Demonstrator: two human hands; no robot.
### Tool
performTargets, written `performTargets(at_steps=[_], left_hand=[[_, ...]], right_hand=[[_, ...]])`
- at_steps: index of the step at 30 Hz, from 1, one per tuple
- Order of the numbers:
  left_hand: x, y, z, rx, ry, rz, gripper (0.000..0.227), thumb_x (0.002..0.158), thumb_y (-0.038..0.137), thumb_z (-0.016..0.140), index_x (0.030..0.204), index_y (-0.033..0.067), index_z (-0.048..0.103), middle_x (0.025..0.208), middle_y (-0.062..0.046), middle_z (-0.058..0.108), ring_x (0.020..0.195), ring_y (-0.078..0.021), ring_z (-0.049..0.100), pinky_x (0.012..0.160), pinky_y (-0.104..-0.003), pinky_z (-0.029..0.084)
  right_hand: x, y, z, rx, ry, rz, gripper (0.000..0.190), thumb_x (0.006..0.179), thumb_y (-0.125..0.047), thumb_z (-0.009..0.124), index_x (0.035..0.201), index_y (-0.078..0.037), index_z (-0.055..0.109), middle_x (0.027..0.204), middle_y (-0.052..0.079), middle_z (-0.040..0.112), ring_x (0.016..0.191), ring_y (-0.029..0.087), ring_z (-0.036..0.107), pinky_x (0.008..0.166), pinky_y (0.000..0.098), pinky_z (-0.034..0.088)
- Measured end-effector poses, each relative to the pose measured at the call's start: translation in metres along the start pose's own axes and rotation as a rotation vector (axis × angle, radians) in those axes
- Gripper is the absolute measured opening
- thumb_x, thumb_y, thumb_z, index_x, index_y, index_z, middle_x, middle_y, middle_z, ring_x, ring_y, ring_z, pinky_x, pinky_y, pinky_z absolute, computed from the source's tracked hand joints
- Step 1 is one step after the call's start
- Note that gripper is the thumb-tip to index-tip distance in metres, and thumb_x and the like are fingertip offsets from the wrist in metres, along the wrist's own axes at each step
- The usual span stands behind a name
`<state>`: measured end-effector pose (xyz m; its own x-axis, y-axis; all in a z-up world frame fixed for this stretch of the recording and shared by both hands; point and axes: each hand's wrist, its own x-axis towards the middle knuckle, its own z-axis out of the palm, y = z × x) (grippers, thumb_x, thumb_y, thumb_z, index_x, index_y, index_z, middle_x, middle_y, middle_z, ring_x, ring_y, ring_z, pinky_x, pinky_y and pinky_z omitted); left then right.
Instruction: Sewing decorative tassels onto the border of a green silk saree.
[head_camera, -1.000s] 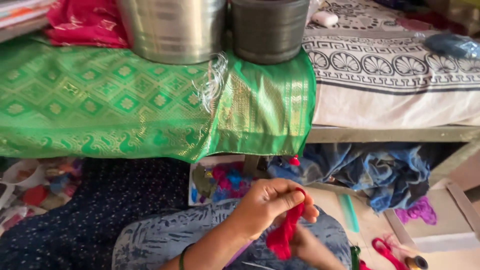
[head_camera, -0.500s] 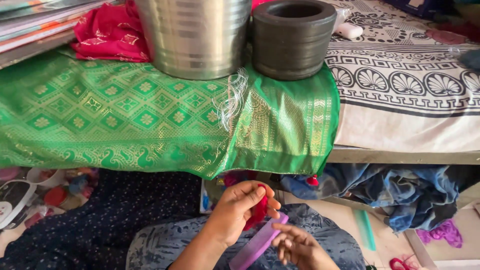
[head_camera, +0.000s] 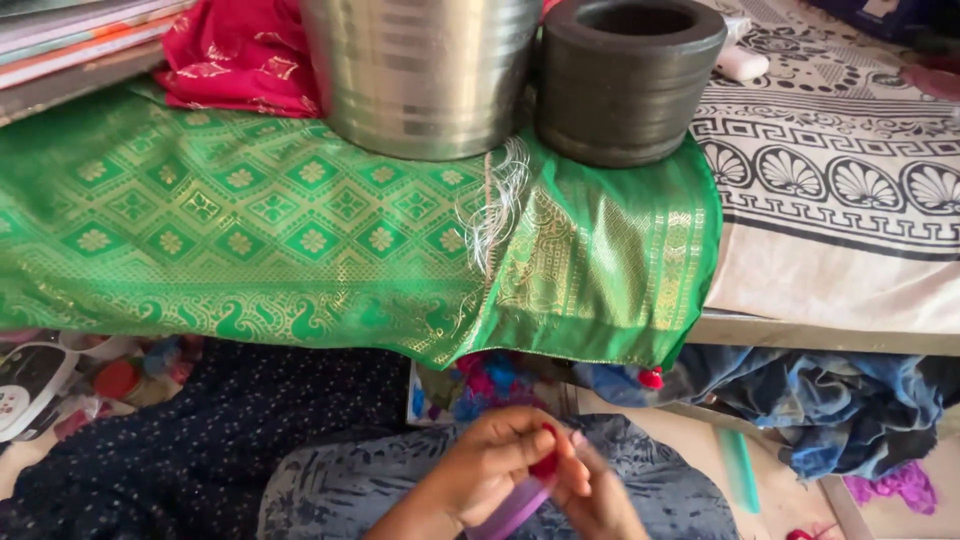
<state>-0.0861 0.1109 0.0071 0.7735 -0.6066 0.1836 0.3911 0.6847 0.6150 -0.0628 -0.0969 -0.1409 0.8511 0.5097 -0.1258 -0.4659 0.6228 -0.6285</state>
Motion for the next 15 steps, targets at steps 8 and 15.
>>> performTargets(at_steps=[8, 15], left_hand=[[-0.004, -0.008, -0.114, 0.910, 0.607, 0.133, 0.034, 0.097, 0.025, 0.065, 0.121, 0.0019, 0.069, 0.114, -0.012, 0.077, 0.104, -0.0207, 0.073, 0.093, -0.034, 0.054], [-0.007, -0.043, -0.129, 1.489, 0.617, -0.017, 0.037, 0.086, 0.037, 0.083, 0.109, 0.0086, 0.078, 0.116, -0.012, 0.078, 0.117, -0.0243, 0.073, 0.102, -0.037, 0.055]], right_hand=[[0.020, -0.071, -0.031, -0.717, 0.548, -0.519, 0.024, 0.098, -0.015, 0.067, 0.116, 0.000, 0.067, 0.106, 0.009, 0.075, 0.091, 0.017, 0.066, 0.083, 0.0317, 0.052], [0.016, -0.057, 0.024, -1.630, 0.558, -0.551, 0.028, 0.085, -0.011, 0.075, 0.111, -0.005, 0.069, 0.091, 0.011, 0.075, 0.084, 0.029, 0.073, 0.074, 0.0382, 0.056]])
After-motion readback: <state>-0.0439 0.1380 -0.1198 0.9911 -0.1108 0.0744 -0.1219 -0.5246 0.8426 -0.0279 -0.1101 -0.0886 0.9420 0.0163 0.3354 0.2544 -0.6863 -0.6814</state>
